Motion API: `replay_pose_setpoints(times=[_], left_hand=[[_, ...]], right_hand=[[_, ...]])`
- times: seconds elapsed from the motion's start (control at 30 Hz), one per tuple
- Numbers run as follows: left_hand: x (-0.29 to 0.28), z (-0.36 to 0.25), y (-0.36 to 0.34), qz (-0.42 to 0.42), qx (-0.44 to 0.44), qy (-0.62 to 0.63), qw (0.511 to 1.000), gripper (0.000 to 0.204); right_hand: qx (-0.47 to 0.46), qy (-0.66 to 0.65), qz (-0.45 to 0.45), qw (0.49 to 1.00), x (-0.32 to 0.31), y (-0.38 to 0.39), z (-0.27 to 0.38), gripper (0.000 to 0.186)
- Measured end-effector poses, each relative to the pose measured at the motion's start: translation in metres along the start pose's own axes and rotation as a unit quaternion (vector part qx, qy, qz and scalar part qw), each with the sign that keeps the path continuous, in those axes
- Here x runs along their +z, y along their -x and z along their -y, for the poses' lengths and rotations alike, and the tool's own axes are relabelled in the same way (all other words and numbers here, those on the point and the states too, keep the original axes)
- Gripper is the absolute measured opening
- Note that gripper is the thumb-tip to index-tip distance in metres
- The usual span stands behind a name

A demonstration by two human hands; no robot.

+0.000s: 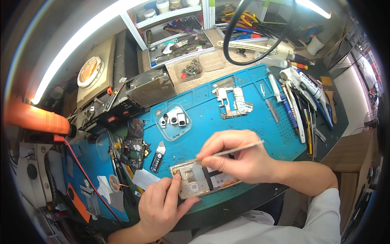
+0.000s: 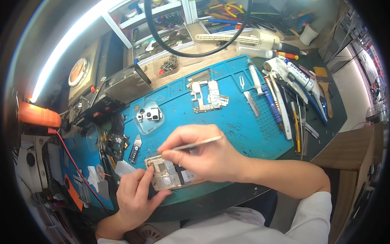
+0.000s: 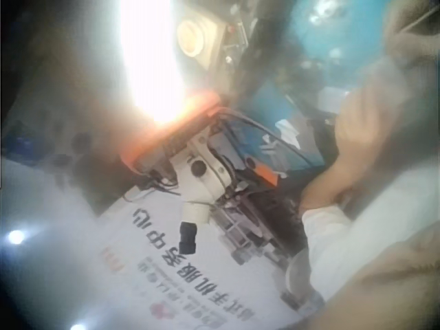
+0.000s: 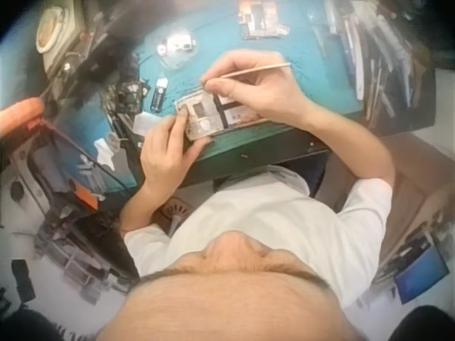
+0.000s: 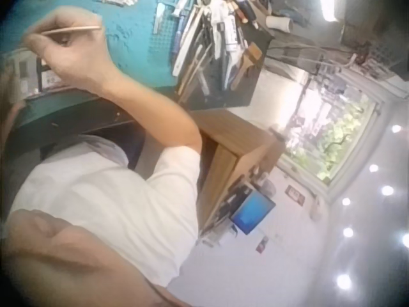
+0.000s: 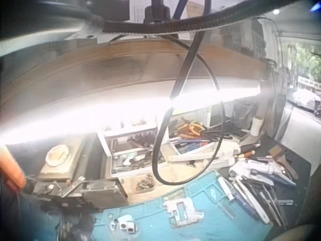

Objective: The person cleans a disassembled smartphone with a brush and compressed air, then uses tweezers and a spudger to remove and reposition internal components including the battery and ribbon cables. The person handles the phone and tools directly on a cluttered workbench.

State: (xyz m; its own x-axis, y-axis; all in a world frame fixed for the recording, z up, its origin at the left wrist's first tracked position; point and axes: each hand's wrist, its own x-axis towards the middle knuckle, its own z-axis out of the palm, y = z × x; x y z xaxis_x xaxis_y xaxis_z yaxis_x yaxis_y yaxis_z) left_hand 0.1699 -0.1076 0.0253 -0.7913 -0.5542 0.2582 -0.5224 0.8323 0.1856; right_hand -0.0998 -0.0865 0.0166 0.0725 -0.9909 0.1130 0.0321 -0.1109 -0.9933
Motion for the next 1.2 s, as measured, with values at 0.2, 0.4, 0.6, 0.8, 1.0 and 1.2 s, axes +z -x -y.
replay_pose_setpoints(times=[0.2, 0.4, 0.6, 0.8, 1.0, 1.2], left_hand=[[0.005, -0.003, 0.002, -0.016, 0.003, 0.011, 1.0, 0.069], [0.007, -0.003, 0.006, -0.04, -0.003, 0.008, 0.999, 0.068], [0.011, -0.002, 0.006, -0.066, 0.011, -0.002, 0.998, 0.066], [0.012, -0.002, 0.008, -0.076, 0.001, 0.035, 0.997, 0.05], [0.014, -0.001, 0.008, -0.099, -0.008, 0.034, 0.995, 0.046], [0.013, -0.003, 0.006, -0.081, -0.005, 0.02, 0.996, 0.046]], right_hand=[[0.111, -0.105, -0.08, 0.985, -0.016, 0.0, 0.013, 0.021], [0.222, -0.366, -0.128, 0.895, -0.03, 0.021, 0.02, 0.025], [0.155, -0.208, -0.181, 0.949, -0.041, 0.057, 0.019, 0.019], [-0.137, 0.545, -0.151, 0.813, -0.045, 0.113, 0.015, 0.025], [-0.163, 0.547, -0.202, 0.796, -0.043, 0.129, 0.006, 0.029], [-0.141, 0.534, -0.214, 0.806, -0.044, 0.133, 0.006, 0.033]])
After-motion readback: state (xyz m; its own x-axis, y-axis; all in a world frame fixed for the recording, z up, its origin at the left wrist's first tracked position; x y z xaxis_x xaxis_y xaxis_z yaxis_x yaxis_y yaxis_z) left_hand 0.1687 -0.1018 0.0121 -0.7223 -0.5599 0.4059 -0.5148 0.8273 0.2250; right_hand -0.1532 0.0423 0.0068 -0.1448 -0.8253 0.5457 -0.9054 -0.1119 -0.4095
